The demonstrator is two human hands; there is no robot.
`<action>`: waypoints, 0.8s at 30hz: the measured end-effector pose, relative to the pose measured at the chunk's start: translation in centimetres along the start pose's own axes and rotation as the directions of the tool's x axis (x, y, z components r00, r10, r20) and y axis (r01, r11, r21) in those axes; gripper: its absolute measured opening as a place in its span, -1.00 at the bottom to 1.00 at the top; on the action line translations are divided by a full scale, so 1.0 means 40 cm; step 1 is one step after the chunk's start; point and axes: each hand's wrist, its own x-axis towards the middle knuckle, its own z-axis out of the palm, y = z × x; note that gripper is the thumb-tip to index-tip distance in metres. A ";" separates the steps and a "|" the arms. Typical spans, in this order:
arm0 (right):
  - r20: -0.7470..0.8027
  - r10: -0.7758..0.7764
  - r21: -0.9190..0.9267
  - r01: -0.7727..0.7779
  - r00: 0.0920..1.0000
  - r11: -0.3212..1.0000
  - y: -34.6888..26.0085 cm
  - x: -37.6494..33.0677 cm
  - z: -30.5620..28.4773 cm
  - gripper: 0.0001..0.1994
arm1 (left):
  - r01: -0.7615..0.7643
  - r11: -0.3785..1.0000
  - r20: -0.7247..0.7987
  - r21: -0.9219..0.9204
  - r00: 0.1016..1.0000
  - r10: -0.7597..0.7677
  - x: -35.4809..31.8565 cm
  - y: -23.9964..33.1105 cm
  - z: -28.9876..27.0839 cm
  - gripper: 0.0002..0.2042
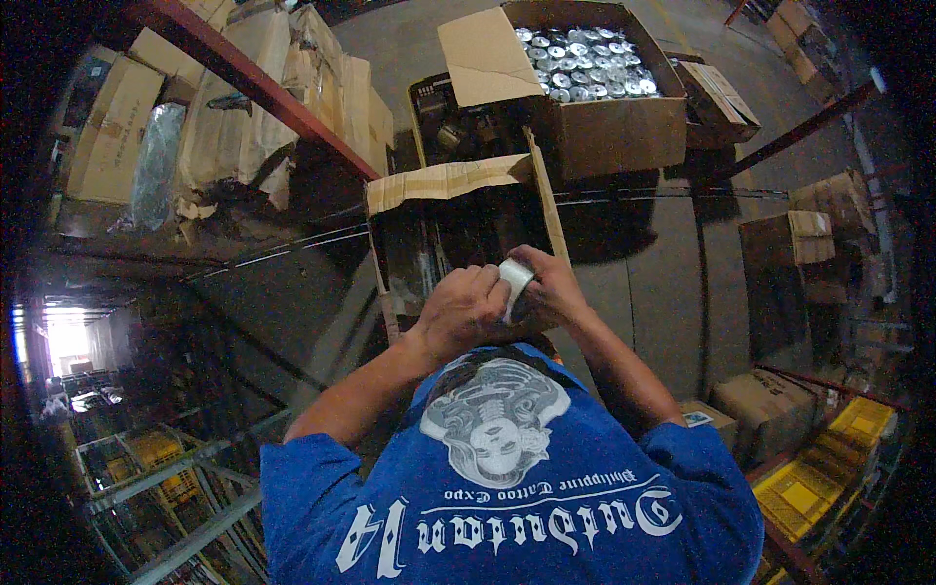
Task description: The person holds a roll of clear packing tape and repeatedly pulls and tears off strips. They then apply a strip of tape to seal a cardboard box on a warehouse shelf.
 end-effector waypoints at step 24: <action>0.015 0.007 -0.187 -0.004 1.000 0.982 -0.083 -0.010 0.007 -0.56 | 0.020 0.983 -0.036 -0.182 0.999 -0.027 -0.060 -0.070 0.088 -0.61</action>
